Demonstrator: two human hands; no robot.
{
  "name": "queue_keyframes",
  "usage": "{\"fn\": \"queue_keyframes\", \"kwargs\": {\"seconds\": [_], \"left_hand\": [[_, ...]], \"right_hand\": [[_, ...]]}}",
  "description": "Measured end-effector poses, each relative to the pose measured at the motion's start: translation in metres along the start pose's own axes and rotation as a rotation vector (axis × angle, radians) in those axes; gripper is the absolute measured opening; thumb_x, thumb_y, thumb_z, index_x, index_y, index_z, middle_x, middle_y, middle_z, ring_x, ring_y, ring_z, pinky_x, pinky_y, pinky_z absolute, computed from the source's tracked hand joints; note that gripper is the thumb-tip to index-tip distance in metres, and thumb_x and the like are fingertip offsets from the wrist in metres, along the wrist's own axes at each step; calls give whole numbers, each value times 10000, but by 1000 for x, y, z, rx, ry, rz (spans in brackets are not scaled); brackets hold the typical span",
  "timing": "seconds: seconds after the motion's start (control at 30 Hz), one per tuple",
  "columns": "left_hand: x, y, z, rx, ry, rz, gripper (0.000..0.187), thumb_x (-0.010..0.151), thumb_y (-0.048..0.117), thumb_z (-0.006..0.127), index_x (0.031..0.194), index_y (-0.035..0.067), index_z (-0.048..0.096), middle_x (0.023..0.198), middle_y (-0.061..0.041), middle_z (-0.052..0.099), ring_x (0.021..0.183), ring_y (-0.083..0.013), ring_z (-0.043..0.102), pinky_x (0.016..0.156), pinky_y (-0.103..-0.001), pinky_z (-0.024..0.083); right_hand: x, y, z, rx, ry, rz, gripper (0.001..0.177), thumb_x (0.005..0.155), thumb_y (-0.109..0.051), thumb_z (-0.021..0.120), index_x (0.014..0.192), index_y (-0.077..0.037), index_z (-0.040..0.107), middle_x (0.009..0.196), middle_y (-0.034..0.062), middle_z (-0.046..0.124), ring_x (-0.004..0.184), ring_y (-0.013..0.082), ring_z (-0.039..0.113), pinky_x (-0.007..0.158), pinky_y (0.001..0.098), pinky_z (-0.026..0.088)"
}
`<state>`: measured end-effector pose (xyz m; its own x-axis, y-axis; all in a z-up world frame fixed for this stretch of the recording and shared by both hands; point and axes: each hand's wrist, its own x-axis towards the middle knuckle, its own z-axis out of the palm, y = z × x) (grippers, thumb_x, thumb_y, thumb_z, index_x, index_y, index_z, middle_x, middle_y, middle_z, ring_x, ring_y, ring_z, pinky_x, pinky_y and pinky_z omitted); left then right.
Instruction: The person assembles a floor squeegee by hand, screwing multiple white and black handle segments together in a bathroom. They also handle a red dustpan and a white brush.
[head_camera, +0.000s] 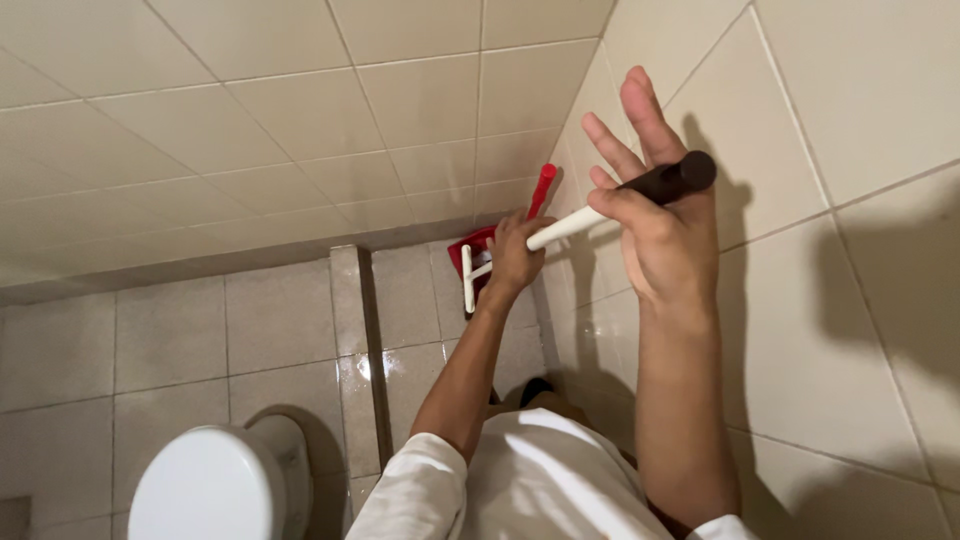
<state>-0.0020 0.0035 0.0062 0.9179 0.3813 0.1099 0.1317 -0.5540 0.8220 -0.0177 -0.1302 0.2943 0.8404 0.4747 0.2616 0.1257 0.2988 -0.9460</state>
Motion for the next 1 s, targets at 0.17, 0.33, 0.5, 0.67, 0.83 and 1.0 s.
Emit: {"fn": "queue_keyframes", "kwargs": {"seconds": [0.17, 0.33, 0.5, 0.67, 0.83, 1.0], "left_hand": [[-6, -26, -15, 112, 15, -114, 435, 830, 50, 699, 1185, 293, 764, 1412, -86, 599, 1344, -378, 492, 1057, -656, 363], [-20, -63, -33, 177, 179, -373, 782, 709, 76, 833, 1425, 257, 577, 1555, -167, 427, 1414, -443, 369, 1123, -712, 216], [-22, -93, -55, 309, 279, -436, 774, 765, 100, 817, 1466, 269, 537, 1565, -163, 436, 1438, -440, 381, 1145, -732, 219], [-15, -95, -48, 298, 127, -601, 694, 804, 260, 830, 1416, 253, 502, 1585, -193, 336, 1433, -506, 290, 1119, -756, 180], [-24, -87, -15, 167, 106, -448, 600, 905, 186, 735, 1468, 295, 560, 1600, -245, 323, 1436, -581, 250, 1100, -811, 153], [-16, -50, -4, 106, 47, -402, 512, 844, 195, 735, 1333, 314, 641, 1610, -158, 341, 1486, -507, 243, 1107, -816, 135]], "right_hand": [[11, 24, 1, 124, -24, 30, 855, 815, 191, 502, 1609, -113, 414, 1758, 33, 289, 1616, 358, 381, 1246, 532, 344], [6, 58, 14, 206, -40, 66, 844, 799, 220, 464, 1582, -95, 449, 1758, 36, 266, 1616, 345, 346, 1277, 533, 300], [-2, 90, 29, 338, 50, 65, 713, 830, 237, 472, 1483, -43, 532, 1761, 29, 253, 1605, 338, 364, 1106, 391, 392], [-6, 107, 34, 262, 51, 84, 655, 853, 220, 484, 1459, -21, 547, 1745, 67, 261, 1580, 329, 375, 1084, 317, 436], [-9, 83, 22, 218, 38, 58, 602, 844, 219, 488, 1401, 11, 582, 1722, 117, 347, 1570, 338, 418, 1088, 339, 450], [-10, 49, 29, 106, 1, -18, 653, 850, 214, 501, 1442, -49, 585, 1690, 136, 425, 1556, 351, 467, 1264, 473, 393]]}}
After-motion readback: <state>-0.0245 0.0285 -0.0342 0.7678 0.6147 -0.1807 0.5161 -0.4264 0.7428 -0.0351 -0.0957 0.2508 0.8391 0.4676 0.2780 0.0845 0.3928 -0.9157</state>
